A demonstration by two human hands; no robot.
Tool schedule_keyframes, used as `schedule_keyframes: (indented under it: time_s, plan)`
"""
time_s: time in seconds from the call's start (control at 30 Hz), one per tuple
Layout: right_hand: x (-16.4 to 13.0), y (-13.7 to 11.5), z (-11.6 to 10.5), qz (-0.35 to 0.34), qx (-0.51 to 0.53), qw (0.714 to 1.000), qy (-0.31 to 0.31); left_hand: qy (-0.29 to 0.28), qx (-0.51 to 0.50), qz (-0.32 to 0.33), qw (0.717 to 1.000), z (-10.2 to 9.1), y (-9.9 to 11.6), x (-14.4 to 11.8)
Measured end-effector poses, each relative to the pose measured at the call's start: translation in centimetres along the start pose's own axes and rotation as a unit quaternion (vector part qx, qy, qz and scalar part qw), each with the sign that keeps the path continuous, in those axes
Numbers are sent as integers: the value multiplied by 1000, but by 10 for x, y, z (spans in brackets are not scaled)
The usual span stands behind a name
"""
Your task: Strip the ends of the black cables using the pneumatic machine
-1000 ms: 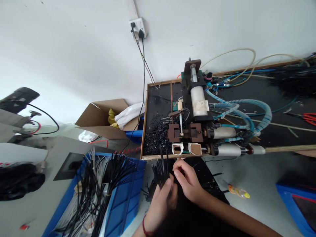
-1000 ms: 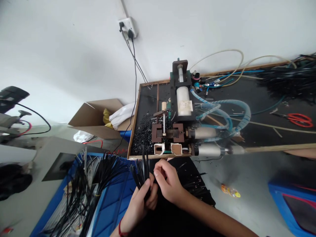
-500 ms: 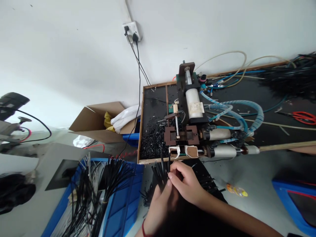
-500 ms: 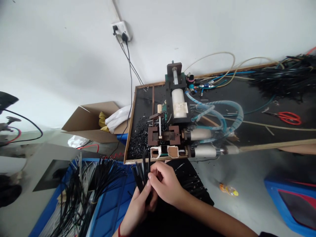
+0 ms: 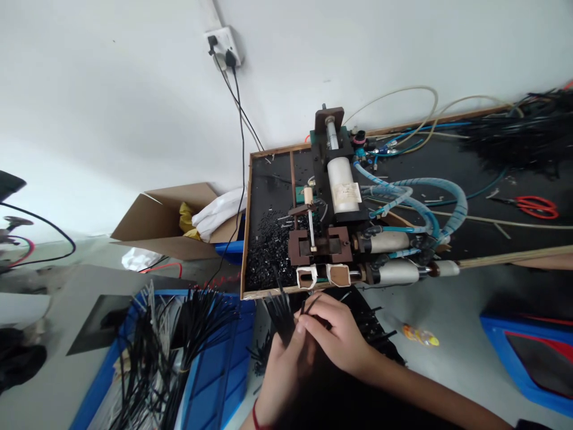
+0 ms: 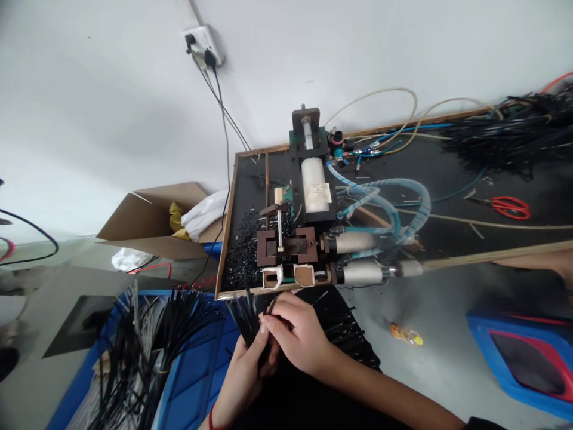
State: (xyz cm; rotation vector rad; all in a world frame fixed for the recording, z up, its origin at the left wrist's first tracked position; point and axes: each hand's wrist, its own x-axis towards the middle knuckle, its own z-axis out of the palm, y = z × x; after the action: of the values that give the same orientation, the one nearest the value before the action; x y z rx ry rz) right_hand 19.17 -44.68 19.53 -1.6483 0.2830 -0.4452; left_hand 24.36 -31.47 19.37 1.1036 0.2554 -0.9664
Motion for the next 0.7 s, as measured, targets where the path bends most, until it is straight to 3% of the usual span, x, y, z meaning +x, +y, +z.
schedule_keyframes:
  time_s: [0.1,0.17,0.3,0.4,0.5,0.7]
  plan:
    - [-7,6,-2,19,31,999,24,32,-6,14,999,1,1,4]
    - [-10,11,-4,71,66,995,21,44,-12,21,999,1,2,6]
    - [-11,17,-4,173,112,976,-69,89,-26,44,995,-5,1,10]
    - [-10,17,0,198,115,961,-154,113,-20,30,993,-9,-1,10]
    - [-10,14,4,210,118,949,-201,95,-11,10,995,-10,-1,9]
    - [-8,8,4,222,125,944,-211,21,-23,-7,1000,-12,2,6]
